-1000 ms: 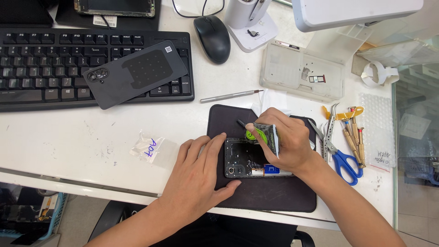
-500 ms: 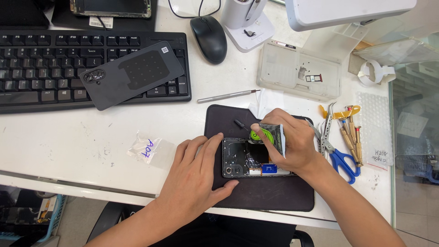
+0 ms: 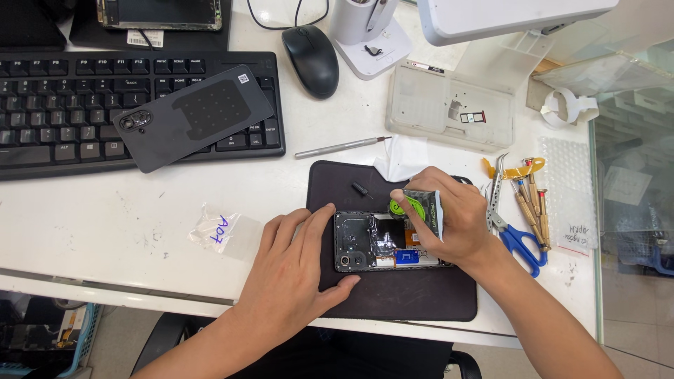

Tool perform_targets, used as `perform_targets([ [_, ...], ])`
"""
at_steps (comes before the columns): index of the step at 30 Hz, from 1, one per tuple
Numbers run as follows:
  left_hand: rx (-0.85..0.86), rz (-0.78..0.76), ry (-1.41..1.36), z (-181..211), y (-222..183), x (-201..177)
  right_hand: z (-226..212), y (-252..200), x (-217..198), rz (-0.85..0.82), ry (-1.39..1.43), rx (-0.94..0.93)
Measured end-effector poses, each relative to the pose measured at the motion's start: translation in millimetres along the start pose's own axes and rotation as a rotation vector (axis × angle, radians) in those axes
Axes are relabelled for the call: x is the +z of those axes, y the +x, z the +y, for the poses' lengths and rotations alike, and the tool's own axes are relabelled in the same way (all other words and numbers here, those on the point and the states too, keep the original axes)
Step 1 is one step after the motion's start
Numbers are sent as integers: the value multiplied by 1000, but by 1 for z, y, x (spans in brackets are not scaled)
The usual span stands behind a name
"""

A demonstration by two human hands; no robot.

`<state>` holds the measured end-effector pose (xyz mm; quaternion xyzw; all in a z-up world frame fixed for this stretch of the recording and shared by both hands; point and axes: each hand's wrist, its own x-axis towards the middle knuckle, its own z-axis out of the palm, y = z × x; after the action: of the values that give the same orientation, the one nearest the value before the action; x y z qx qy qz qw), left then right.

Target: The person applies adhesive to the internal frame of a disassembled smartphone and then attaches the back cover. The person uses a tube to apply adhesive along the edges of the phone's internal frame and then aligns and presses the back cover into place.

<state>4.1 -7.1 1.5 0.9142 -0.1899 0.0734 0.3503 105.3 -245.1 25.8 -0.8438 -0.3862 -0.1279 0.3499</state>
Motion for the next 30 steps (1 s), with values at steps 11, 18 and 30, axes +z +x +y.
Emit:
perform_targets([
  [11, -7, -14, 0, -1, 0, 2, 8, -10, -7, 26, -54, 32],
  [18, 4, 5, 6, 0, 0, 1, 11, -16, -13, 67, -51, 49],
  [30, 3, 6, 13, 0, 0, 4, 19, -28, -22, 76, -73, 68],
])
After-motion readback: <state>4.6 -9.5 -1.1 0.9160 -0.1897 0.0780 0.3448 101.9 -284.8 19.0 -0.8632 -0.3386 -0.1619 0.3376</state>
